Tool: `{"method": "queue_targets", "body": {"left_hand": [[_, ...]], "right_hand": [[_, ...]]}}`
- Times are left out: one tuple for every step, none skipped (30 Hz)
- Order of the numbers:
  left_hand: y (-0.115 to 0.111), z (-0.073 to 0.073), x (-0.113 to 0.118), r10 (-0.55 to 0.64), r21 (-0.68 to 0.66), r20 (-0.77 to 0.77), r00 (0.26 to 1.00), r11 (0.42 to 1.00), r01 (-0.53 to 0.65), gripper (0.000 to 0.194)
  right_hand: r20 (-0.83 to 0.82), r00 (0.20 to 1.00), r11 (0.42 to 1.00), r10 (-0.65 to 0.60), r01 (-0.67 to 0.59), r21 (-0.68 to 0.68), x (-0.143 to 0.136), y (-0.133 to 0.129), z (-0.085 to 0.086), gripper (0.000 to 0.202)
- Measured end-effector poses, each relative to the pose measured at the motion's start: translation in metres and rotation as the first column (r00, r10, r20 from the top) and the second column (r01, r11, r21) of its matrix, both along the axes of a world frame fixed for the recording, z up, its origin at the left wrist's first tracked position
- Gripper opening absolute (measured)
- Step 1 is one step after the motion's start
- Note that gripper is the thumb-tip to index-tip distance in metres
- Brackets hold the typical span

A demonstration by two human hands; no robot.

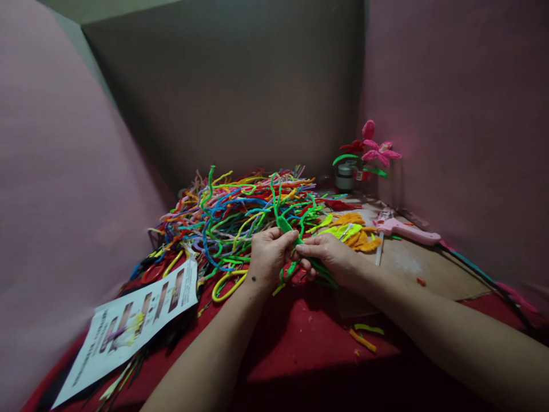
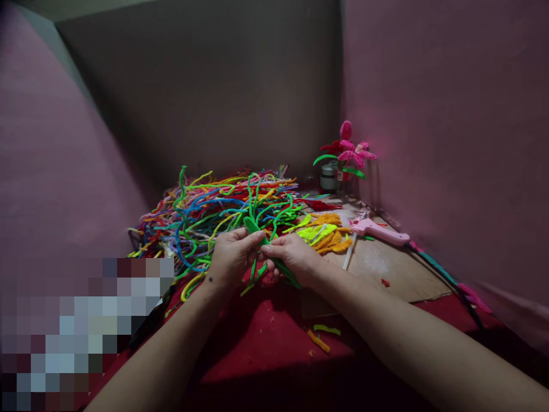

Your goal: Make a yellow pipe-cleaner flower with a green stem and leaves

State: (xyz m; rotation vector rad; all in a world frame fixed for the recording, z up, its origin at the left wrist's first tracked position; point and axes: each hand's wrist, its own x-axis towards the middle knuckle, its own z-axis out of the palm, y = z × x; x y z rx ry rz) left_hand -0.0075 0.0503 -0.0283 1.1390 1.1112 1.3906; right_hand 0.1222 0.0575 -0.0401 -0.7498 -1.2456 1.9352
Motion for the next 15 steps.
{"method": "queue_targets", "body": {"left_hand": [[0.000, 0.001, 0.000, -0.004, -0.002, 0.001, 1.000, 1.000, 0.004, 0.034], [0.000, 0.003, -0.001, -0.007, 0.000, 0.005, 1.000, 1.000, 0.007, 0.034], [0.000, 0.005, -0.002, -0.010, 0.008, 0.015, 1.000, 1.000, 0.010, 0.034], [0.000, 0.007, -0.003, -0.008, 0.020, 0.031, 0.999, 1.000, 0.008, 0.034], [0.000, 0.009, -0.004, -0.002, 0.031, 0.047, 0.999, 1.000, 0.000, 0.033], [0.001, 0.011, -0.006, 0.011, 0.037, 0.062, 0.998, 0.999, -0.013, 0.031], [0.001, 0.012, -0.007, 0.023, 0.037, 0.073, 0.997, 0.999, -0.026, 0.029], [0.002, 0.013, -0.008, 0.032, 0.036, 0.079, 0.996, 0.999, -0.035, 0.028], [0.003, 0.013, -0.009, 0.037, 0.037, 0.076, 0.996, 0.999, -0.040, 0.027], [0.003, 0.013, -0.010, 0.034, 0.041, 0.070, 0.997, 0.998, -0.037, 0.027], [0.004, 0.013, -0.011, 0.027, 0.050, 0.061, 0.998, 0.998, -0.030, 0.026], [0.005, 0.012, -0.012, 0.021, 0.059, 0.050, 0.999, 0.998, -0.024, 0.026], [0.006, 0.012, -0.013, 0.018, 0.064, 0.035, 0.999, 0.998, -0.021, 0.025], [0.006, 0.011, -0.014, 0.021, 0.066, 0.018, 1.000, 0.998, -0.022, 0.025], [0.007, 0.010, -0.015, 0.029, 0.064, 0.000, 1.000, 0.998, -0.029, 0.024]], "right_hand": [[0.013, 1.000, 1.000, -0.005, 0.005, 0.011, 0.000, 0.000, -0.001, 0.017], [0.025, 1.000, 1.000, -0.005, 0.004, 0.023, 0.001, 0.001, -0.001, 0.018], [0.034, 0.999, 0.999, -0.003, 0.002, 0.037, 0.001, 0.001, -0.002, 0.019], [0.041, 0.999, 0.999, -0.001, -0.001, 0.051, 0.001, 0.001, -0.002, 0.020], [0.047, 0.999, 0.998, 0.000, -0.004, 0.067, 0.002, 0.000, -0.003, 0.020], [0.055, 0.998, 0.997, 0.001, -0.005, 0.082, 0.002, 0.000, -0.003, 0.020], [0.066, 0.998, 0.995, -0.002, -0.005, 0.096, 0.002, -0.001, -0.002, 0.020], [0.080, 0.997, 0.994, -0.009, 0.000, 0.111, 0.002, -0.002, -0.002, 0.021], [0.096, 0.995, 0.992, -0.019, 0.007, 0.127, 0.002, -0.002, -0.001, 0.021], [0.115, 0.993, 0.989, -0.029, 0.012, 0.146, 0.002, -0.003, 0.000, 0.021], [0.136, 0.990, 0.986, -0.041, 0.017, 0.168, 0.002, -0.003, 0.000, 0.022], [0.159, 0.986, 0.980, -0.053, 0.020, 0.197, 0.002, -0.004, 0.001, 0.022], [0.188, 0.980, 0.972, -0.067, 0.022, 0.232, 0.002, -0.004, 0.002, 0.022], [0.222, 0.971, 0.961, -0.086, 0.022, 0.276, 0.002, -0.004, 0.002, 0.023], [0.263, 0.958, 0.944, -0.111, 0.019, 0.329, 0.002, -0.003, 0.002, 0.023]]}}
